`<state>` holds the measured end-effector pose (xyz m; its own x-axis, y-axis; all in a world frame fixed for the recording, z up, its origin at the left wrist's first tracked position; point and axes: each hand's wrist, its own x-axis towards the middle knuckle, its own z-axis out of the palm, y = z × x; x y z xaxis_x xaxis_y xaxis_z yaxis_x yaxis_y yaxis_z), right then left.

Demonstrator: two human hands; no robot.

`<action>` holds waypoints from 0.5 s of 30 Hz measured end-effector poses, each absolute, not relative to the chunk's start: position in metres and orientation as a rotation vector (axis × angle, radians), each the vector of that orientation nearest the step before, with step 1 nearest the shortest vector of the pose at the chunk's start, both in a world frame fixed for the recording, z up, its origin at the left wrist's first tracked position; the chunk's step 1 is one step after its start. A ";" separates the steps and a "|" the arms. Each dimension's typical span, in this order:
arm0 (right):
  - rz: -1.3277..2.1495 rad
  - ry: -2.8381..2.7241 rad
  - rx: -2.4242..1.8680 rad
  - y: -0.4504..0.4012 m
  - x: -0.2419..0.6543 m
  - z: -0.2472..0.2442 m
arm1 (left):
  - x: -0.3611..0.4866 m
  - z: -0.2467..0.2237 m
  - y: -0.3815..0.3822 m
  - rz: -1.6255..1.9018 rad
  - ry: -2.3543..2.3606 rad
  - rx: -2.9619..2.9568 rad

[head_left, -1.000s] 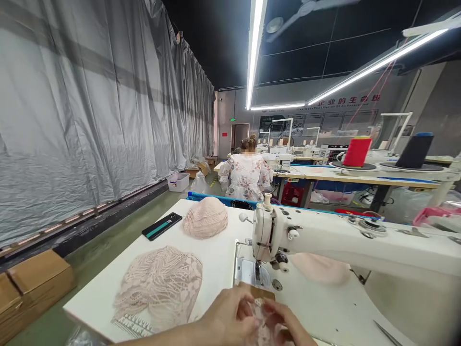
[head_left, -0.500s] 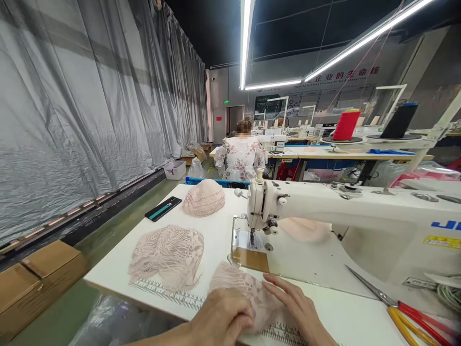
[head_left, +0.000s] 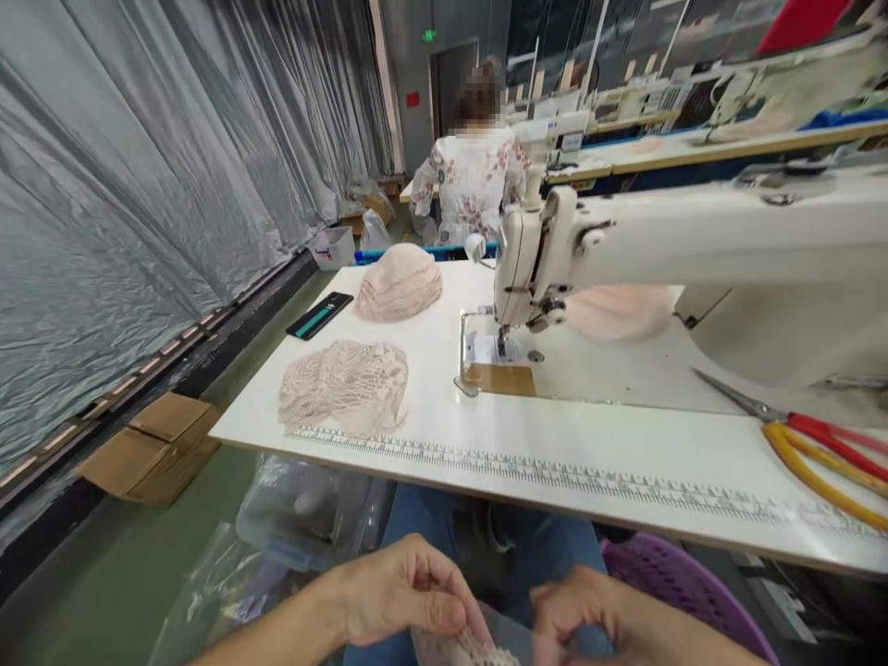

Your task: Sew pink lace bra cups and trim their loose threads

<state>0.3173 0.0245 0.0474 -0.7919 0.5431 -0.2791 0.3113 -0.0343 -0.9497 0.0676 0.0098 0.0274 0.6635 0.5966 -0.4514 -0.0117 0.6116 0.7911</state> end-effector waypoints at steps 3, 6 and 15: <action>2.030 -1.917 -0.902 0.023 0.318 0.033 | 0.064 0.013 0.004 0.412 0.846 0.789; 2.045 -1.903 -0.915 0.020 0.315 0.019 | 0.061 0.009 0.003 0.408 0.890 0.766; 2.313 -1.535 -0.913 0.024 0.303 -0.005 | 0.054 0.001 0.000 0.320 0.978 0.654</action>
<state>0.3034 0.0240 -0.0051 -0.7833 0.4965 -0.3740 0.1520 -0.4304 -0.8897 0.0539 0.0004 0.0011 0.5334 0.5281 -0.6608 0.0357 0.7664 0.6413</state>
